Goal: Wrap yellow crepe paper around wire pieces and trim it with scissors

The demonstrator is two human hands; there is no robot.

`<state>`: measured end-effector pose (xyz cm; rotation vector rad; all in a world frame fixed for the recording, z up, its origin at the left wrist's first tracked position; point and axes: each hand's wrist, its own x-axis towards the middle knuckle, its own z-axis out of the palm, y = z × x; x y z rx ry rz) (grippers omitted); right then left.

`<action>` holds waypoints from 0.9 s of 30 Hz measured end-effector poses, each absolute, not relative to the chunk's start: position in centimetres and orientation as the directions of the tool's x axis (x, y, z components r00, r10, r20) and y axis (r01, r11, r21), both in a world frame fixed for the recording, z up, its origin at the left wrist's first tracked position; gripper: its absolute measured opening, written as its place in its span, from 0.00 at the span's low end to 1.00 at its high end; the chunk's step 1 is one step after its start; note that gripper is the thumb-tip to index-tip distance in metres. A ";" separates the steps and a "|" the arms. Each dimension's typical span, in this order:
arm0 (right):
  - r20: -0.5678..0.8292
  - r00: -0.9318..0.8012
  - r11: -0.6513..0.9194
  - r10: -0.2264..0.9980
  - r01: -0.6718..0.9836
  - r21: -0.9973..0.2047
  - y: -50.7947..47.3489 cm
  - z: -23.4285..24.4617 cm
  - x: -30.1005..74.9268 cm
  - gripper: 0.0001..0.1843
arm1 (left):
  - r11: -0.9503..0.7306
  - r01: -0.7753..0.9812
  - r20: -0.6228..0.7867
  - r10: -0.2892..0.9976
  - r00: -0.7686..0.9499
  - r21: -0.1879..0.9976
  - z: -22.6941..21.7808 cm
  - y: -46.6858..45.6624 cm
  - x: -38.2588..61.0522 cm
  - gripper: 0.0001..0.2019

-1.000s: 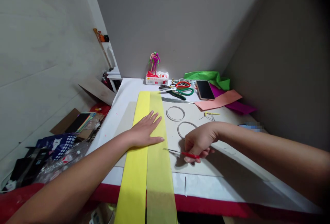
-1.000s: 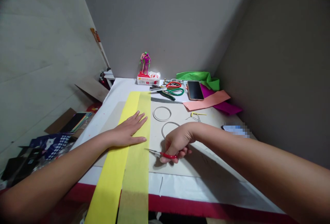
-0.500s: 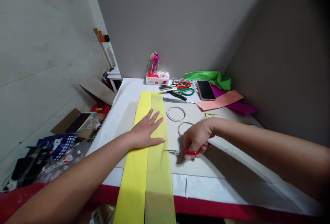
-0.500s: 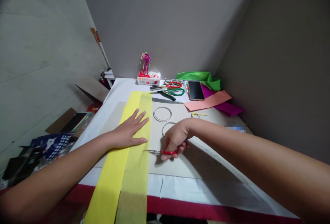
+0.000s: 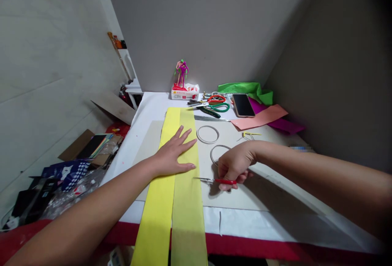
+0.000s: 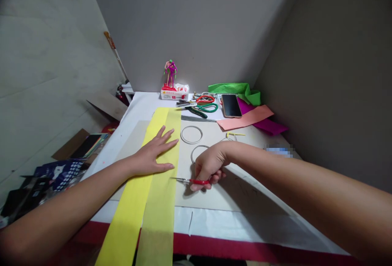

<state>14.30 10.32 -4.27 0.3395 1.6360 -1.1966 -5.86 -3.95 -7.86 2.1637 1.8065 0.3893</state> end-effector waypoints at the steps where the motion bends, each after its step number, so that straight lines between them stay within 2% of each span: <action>1: -0.843 -0.432 0.456 -0.321 0.709 -0.537 10.3 -4.3 14.4 0.26 | -0.171 0.897 0.014 0.983 0.181 0.406 -7.9 -3.9 -5.8 0.41; 10: -0.833 -0.451 0.432 -0.320 0.713 -0.552 10.0 -4.6 14.9 0.27 | -0.190 0.881 -0.012 0.976 0.217 0.432 -8.4 -3.5 -6.0 0.40; 27: -0.849 -0.437 0.482 -0.298 0.698 -0.529 9.7 -4.3 14.1 0.28 | -0.198 0.882 -0.024 0.973 0.230 0.427 -8.3 -3.3 -6.0 0.43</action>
